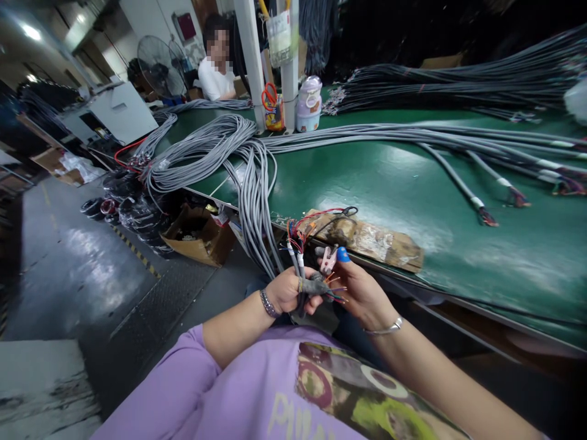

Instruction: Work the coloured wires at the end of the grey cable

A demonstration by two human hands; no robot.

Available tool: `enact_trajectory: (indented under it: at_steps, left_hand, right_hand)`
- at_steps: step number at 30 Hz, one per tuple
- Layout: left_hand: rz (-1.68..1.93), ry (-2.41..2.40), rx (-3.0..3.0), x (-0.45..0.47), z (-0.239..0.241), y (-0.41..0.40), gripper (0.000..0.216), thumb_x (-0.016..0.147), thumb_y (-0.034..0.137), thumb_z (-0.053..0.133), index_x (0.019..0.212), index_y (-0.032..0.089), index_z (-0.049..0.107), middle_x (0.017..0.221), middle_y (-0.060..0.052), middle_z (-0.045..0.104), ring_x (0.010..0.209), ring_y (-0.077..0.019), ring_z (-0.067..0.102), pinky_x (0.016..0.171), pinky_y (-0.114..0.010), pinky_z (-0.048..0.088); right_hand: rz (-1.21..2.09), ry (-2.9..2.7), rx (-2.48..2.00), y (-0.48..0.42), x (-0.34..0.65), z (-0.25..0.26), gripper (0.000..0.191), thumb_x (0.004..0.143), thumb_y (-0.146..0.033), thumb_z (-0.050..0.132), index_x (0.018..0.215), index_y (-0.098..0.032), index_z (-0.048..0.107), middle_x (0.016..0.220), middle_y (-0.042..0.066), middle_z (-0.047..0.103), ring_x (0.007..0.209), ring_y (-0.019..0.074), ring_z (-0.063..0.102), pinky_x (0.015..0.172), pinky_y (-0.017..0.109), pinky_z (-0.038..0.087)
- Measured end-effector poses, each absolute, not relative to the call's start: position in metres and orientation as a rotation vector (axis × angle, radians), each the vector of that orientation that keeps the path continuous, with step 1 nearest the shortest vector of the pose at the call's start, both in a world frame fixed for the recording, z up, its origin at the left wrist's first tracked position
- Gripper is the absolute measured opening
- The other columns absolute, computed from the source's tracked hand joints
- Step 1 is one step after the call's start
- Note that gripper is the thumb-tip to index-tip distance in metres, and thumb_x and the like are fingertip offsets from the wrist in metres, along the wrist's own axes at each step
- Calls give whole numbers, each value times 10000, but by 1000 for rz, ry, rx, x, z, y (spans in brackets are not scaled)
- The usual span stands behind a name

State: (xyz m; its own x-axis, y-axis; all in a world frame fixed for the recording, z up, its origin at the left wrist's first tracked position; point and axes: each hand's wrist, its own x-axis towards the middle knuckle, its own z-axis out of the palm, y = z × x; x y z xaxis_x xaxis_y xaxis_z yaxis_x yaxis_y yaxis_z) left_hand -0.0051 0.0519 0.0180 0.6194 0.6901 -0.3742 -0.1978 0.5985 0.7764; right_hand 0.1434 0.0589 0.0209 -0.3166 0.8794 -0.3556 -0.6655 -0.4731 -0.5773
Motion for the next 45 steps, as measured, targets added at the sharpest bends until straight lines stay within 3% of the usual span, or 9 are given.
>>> enact_trajectory:
  at_steps: [5,17,24,30,36,45]
  left_hand:
    - [555,736,766,-3,14,54,450,516,448,831,696,107,599,446,-10,569,317,-109,478,321,-213,386]
    - [527,746,770,-10,13,49,447,483,437,837,657,121,572,436,-16,573,312,-121,491,311,-211,402]
    - [534,693,793,-17,15,46,420,519,416,834,625,125,550,431,-16,565,313,-121,488,303,-210,385]
    - [542,614,785,-14,17,56,431,497,427,839,604,119,558,397,-14,537,293,-122,462,293,-217,360]
    - [525,570,769,-11,13,64,428,479,427,836,610,125,564,392,-9,532,288,-122,451,293,-219,348]
    - [462,648,778,-9,8,66,403,484,394,831,625,120,573,401,-10,539,296,-112,449,306,-220,356]
  right_hand:
    - [1863,-373,-819,60,141,19,327,687,-474,780,689,-162,681,568,12,633,486,140,562,495,266,470]
    - [1918,-484,-763,56,147,13,436,723,-642,660,787,-211,675,660,12,643,544,135,562,518,264,470]
    - [1807,-594,-803,59,149,9,275,720,-459,750,763,-196,685,648,-8,604,559,111,513,550,247,465]
    - [1643,-700,-841,60,147,0,427,738,-620,662,728,-194,692,686,15,643,580,123,536,554,249,457]
    - [1862,-563,-821,65,145,4,452,679,-623,713,801,-188,715,669,39,680,562,168,588,560,300,479]
    - [1818,-431,-803,66,140,4,404,640,-572,772,759,-190,709,662,27,685,597,175,613,621,306,513]
